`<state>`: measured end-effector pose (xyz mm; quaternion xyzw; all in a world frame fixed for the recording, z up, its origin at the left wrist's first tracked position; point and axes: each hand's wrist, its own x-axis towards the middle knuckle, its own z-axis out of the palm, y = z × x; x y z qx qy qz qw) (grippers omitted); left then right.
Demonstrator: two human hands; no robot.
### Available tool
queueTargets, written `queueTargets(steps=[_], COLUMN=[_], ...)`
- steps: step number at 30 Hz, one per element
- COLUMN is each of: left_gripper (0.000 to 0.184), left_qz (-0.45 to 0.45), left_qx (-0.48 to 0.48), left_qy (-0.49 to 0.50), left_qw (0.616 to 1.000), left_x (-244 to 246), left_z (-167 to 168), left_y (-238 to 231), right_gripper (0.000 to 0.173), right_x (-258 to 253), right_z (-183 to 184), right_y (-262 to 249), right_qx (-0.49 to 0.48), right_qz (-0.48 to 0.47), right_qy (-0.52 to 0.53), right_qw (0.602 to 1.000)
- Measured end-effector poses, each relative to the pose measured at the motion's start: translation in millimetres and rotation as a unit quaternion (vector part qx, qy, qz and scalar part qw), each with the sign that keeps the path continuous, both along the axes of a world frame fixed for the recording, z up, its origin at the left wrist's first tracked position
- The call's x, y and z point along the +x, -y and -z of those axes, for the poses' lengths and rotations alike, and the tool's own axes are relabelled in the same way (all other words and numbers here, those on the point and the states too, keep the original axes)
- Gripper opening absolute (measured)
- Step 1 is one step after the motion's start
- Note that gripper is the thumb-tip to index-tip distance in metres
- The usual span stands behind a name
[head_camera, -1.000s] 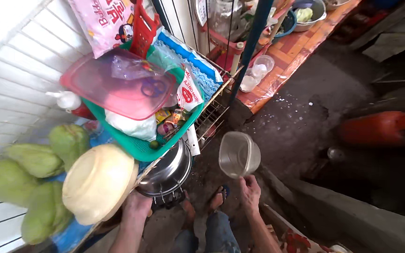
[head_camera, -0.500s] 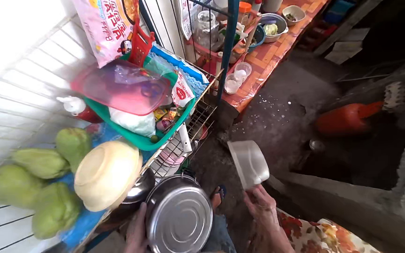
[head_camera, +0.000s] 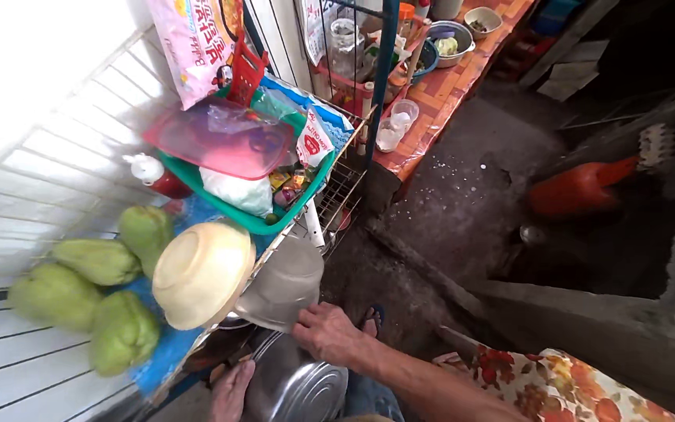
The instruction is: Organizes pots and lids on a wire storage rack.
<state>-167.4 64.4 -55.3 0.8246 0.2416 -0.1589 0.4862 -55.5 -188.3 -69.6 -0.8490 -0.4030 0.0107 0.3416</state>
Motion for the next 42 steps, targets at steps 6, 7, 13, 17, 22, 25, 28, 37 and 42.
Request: queueTargets(steps=[6, 7, 13, 17, 22, 25, 28, 37, 42], left_gripper=[0.046, 0.045, 0.047, 0.047, 0.041, 0.038, 0.042, 0.043, 0.043], left_qz=[-0.026, -0.027, -0.049, -0.062, -0.072, -0.073, -0.082, -0.277, -0.191], left_qx=[-0.004, -0.005, -0.015, -0.015, -0.043, -0.05, -0.06, -0.26, -0.159], left_qy=[-0.006, -0.006, -0.004, -0.023, -0.025, -0.016, -0.01, 0.071, 0.143], left_qw=[1.0, 1.0, 0.999, 0.998, 0.996, 0.996, 0.995, 0.922, 0.958], left_x=[-5.4, -5.5, -1.7, 0.0, 2.9, 6.1, 14.3, 92.8, 96.8], left_z=[3.1, 3.4, 2.1, 3.3, 7.5, 10.7, 6.6, 11.9, 7.3], left_y=[-7.3, -7.2, 4.4, 6.6, 11.9, 15.7, 22.1, 58.3, 40.4], right_gripper=[0.015, 0.015, 0.028, 0.03, 0.034, 0.036, 0.043, 0.067, 0.089], right_x=[35.8, 45.9, 73.1, 68.5, 67.5, 70.4, 80.6, -11.6, -1.4], right_z=[9.6, 8.7, -24.4, -26.8, -40.3, -43.7, -28.9, 48.8, 50.3], right_y=[-68.3, -81.3, -132.3, -146.8, -140.7, -110.6, -41.6, 67.8, 36.9], right_qx=[0.014, 0.017, -0.165, -0.219, -0.233, -0.163, -0.115, 0.365, 0.458], right_qz=[0.025, 0.035, -0.044, -0.094, -0.092, -0.007, 0.163, 0.327, 0.286], right_qy=[0.019, 0.015, -0.13, -0.16, -0.213, -0.24, -0.314, -0.506, -0.5], right_qw=[0.999, 0.999, 0.977, 0.958, 0.945, 0.957, 0.928, 0.71, 0.677])
